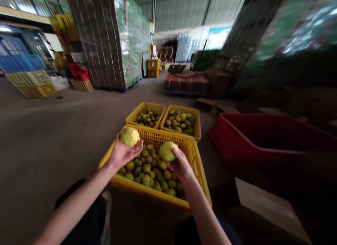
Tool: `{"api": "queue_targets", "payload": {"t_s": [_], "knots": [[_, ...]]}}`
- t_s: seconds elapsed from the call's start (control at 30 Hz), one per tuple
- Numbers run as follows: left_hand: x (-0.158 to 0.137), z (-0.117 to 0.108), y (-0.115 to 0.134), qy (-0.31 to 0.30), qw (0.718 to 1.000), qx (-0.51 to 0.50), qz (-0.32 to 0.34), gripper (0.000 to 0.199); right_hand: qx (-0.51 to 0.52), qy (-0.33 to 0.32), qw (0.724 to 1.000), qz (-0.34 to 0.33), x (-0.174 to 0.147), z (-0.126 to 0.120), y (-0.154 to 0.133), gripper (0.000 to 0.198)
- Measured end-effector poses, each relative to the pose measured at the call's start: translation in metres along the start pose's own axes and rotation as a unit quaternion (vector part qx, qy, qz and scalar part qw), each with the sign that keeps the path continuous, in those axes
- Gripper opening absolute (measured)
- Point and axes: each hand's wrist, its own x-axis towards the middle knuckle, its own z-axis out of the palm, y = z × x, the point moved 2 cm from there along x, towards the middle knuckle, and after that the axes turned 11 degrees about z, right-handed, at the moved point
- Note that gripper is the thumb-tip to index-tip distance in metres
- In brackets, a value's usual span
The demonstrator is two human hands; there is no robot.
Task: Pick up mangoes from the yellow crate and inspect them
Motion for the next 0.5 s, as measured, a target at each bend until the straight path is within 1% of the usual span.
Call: {"api": "queue_targets", "payload": {"t_s": [0.07, 0.13, 0.23, 0.33, 0.4, 0.5], "knots": [[-0.013, -0.005, -0.003, 0.023, 0.996, -0.084, 0.002, 0.061, -0.006, 0.005, 1.0, 0.009, 0.002, 0.002, 0.005, 0.055], [-0.019, -0.014, -0.003, 0.042, 0.992, -0.116, 0.015, 0.059, -0.004, 0.011, 1.0, -0.004, 0.003, 0.002, 0.01, 0.06], [-0.018, -0.024, -0.001, 0.077, 0.99, -0.108, 0.038, 0.054, 0.0, 0.021, 0.999, -0.027, 0.001, -0.007, 0.02, 0.06], [-0.016, -0.025, -0.004, 0.104, 0.99, -0.091, 0.038, 0.049, -0.013, 0.04, 0.999, -0.034, -0.002, -0.019, 0.034, 0.059], [-0.016, -0.024, -0.008, 0.114, 0.99, -0.085, 0.025, 0.045, -0.026, 0.051, 0.997, -0.043, -0.002, -0.023, 0.043, 0.057], [-0.02, -0.02, -0.014, 0.116, 0.991, -0.069, -0.012, 0.04, -0.036, 0.05, 0.996, -0.064, 0.003, -0.018, 0.05, 0.051]]}}
